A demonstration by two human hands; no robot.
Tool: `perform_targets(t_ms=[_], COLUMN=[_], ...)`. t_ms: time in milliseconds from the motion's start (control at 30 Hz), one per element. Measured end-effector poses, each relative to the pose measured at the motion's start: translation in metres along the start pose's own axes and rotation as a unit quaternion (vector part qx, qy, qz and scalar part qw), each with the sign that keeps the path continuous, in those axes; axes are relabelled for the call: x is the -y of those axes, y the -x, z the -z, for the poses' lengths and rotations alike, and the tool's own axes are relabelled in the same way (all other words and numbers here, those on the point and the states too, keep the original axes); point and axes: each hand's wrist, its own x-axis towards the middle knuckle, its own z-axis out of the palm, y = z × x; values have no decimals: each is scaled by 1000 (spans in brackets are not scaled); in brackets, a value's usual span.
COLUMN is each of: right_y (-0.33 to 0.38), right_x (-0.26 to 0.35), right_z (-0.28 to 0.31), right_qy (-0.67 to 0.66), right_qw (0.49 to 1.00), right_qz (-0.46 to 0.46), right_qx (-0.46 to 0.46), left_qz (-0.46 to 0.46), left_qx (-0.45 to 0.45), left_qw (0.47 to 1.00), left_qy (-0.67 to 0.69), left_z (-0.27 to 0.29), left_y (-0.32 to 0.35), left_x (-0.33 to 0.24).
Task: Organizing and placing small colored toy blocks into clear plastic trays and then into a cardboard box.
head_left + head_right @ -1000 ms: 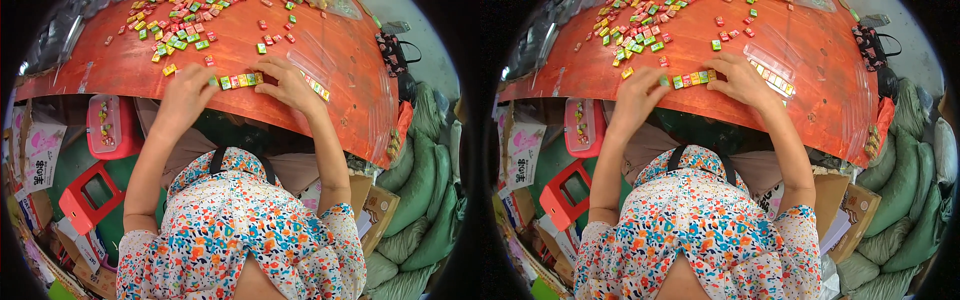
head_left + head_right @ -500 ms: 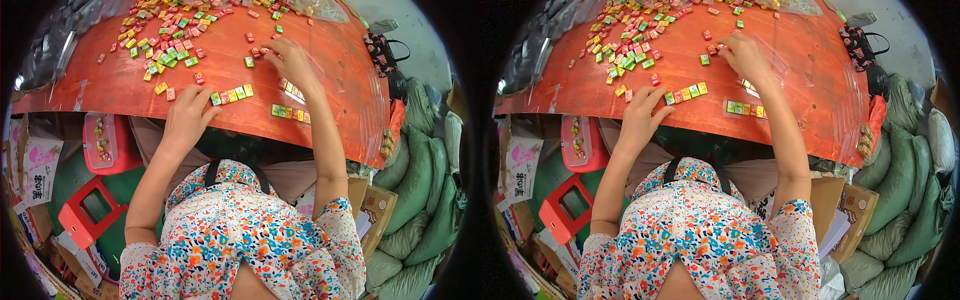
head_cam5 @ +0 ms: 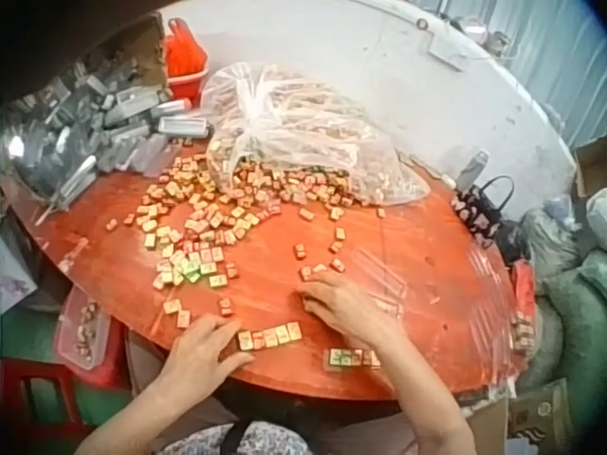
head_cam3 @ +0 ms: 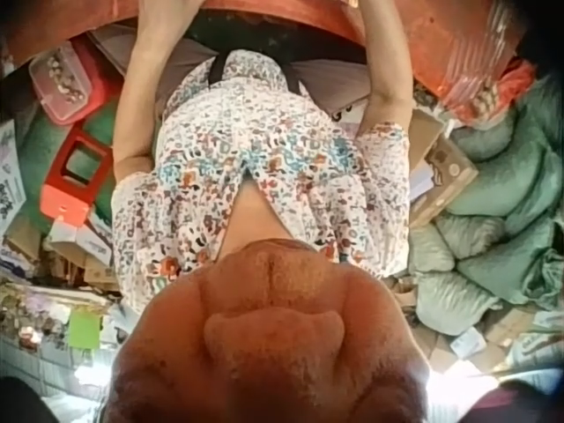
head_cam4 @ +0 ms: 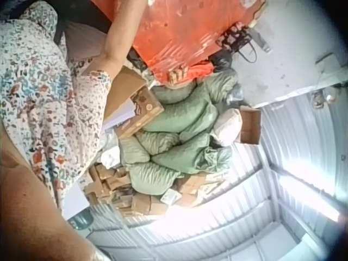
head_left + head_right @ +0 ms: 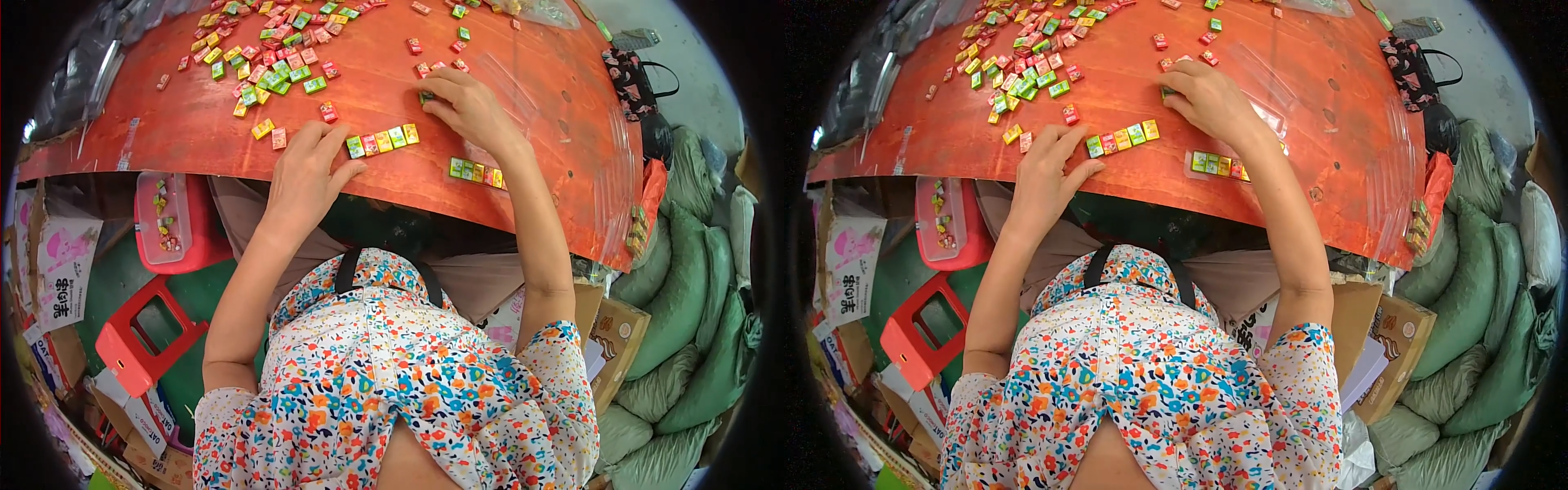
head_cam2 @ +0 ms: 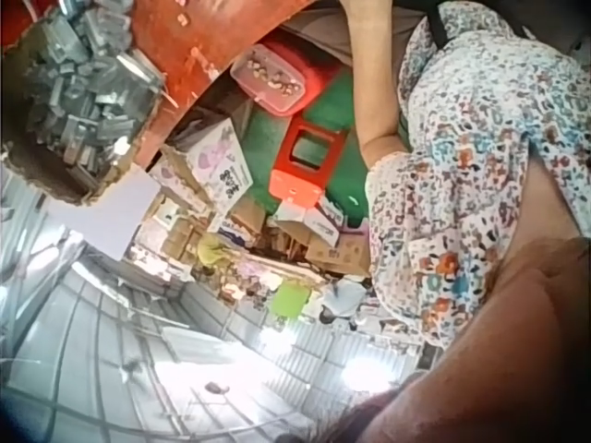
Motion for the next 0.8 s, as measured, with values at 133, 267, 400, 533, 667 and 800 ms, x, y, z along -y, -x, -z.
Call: perform_targets(t_ms=[133, 267, 400, 533, 667, 800], right_y=[11, 10, -7, -38, -76, -106], right_x=[7, 0, -3, -5, -60, -116], right_z=[7, 1, -3, -4, 0, -10], right_qy=[-56, -59, -87, -236, -105, 64], right_qw=[998, 998, 996, 965, 970, 971], right_qz=[-34, -4, 6, -55, -135, -125], right_qx=[3, -26, -27, -98, -175, -195], left_qz=[-14, -43, -24, -31, 8, -18], left_qx=[2, -17, -37, -69, -70, -90], left_qw=[1000, 998, 999, 997, 997, 996], left_qy=[-23, -39, -21, -24, 3, -15], left_z=[0, -2, -12, -15, -11, -19], left_y=[-2, -1, 2, 2, 2, 0], left_x=[-2, 0, 10, 12, 8, 11])
